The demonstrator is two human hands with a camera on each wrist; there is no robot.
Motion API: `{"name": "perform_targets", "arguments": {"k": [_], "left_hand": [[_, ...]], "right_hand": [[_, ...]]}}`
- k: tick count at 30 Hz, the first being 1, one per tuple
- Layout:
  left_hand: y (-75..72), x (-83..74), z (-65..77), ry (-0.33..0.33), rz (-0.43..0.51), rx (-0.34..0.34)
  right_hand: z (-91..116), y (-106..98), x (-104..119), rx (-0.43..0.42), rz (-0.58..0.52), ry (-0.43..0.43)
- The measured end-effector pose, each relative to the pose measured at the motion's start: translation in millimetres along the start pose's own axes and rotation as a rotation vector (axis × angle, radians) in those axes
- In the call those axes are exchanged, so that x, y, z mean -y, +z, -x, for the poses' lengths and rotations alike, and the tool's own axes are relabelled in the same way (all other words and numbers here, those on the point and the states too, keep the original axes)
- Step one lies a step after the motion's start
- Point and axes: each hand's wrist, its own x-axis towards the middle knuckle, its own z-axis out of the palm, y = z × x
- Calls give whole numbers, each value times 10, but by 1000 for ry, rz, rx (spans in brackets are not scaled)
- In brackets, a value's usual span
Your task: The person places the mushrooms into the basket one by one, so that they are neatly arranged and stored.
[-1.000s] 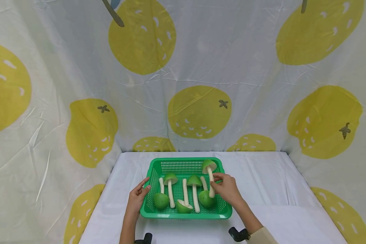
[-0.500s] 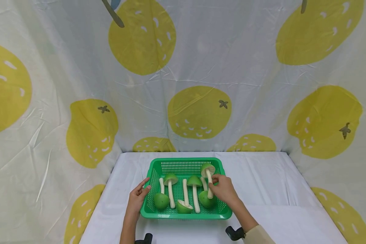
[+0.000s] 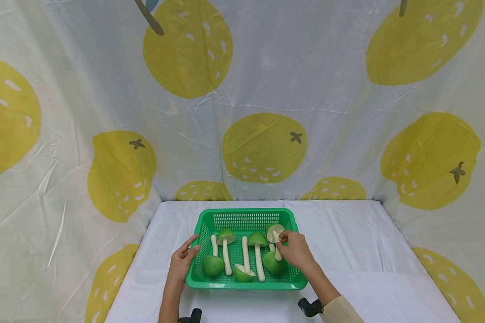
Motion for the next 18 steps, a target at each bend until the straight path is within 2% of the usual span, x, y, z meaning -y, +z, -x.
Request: {"name": "perform_targets", "arguments": {"k": [9,18], "left_hand": [[-14,20,-8,-18,6,21],[-10,29,-4,15,-17,-5]], "right_hand": [[31,86,-59,-150,11,-115],[39,22,-92,-188,-43,-125]]}}
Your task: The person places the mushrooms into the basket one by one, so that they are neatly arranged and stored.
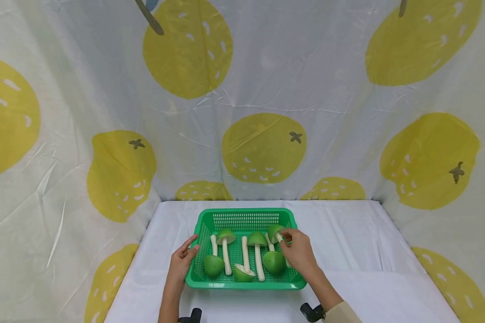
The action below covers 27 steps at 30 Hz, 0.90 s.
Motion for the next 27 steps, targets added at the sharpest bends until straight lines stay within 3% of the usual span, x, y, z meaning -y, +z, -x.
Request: {"name": "perform_targets", "arguments": {"k": [9,18,27], "left_hand": [[5,-11,19,8,-37,4],[-8,6,10,140,-274,-107],[-117,-108,38,204,-417,-10]], "right_hand": [[63,-63,-79,-45,6,-59],[27,-177,-189,-82,-73,-115],[10,-380,-416,-112,-81,-166]]}}
